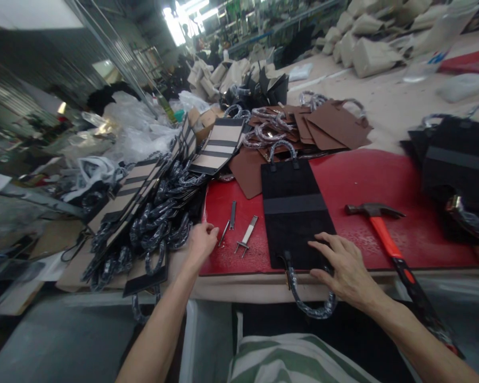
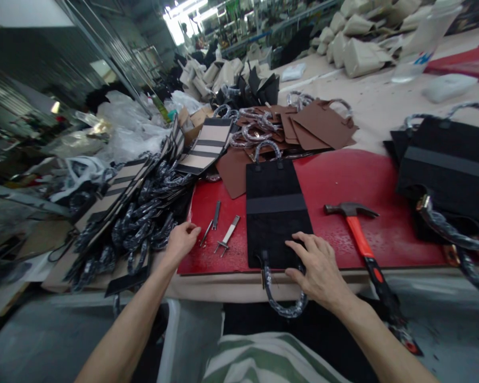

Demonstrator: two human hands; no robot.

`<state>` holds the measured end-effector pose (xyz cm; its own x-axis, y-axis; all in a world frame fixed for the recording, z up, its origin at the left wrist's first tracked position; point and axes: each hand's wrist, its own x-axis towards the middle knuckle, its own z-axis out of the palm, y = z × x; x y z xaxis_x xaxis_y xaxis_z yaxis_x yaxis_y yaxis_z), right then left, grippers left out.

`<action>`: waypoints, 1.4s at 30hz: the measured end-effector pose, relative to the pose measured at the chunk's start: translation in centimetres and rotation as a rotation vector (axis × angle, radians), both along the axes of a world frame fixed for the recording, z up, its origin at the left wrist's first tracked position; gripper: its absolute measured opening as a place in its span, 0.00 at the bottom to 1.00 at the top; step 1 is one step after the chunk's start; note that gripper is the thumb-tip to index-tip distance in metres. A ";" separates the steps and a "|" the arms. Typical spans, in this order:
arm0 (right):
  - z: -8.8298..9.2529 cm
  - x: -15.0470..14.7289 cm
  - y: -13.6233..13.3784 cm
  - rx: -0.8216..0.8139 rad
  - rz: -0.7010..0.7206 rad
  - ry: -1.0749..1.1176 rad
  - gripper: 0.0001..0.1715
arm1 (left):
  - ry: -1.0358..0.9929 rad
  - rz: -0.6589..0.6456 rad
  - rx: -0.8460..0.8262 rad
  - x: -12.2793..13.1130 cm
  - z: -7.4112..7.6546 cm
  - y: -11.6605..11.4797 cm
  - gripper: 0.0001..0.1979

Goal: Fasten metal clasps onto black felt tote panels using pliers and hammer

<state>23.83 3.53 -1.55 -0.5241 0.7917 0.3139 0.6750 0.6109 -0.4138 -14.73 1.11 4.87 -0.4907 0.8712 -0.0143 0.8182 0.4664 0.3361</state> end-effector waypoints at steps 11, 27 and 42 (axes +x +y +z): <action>1.4 -0.4 -0.5 -0.080 -0.014 -0.018 0.31 | -0.097 0.011 -0.239 2.3 -0.1 8.9 0.13; 2.5 -0.6 -1.2 -0.154 -0.034 0.020 0.32 | -1.298 0.102 0.211 5.3 1.1 5.2 0.08; 2.5 -0.7 -1.2 -0.160 -0.041 0.028 0.33 | -1.117 -0.376 0.352 17.9 -4.1 0.2 0.11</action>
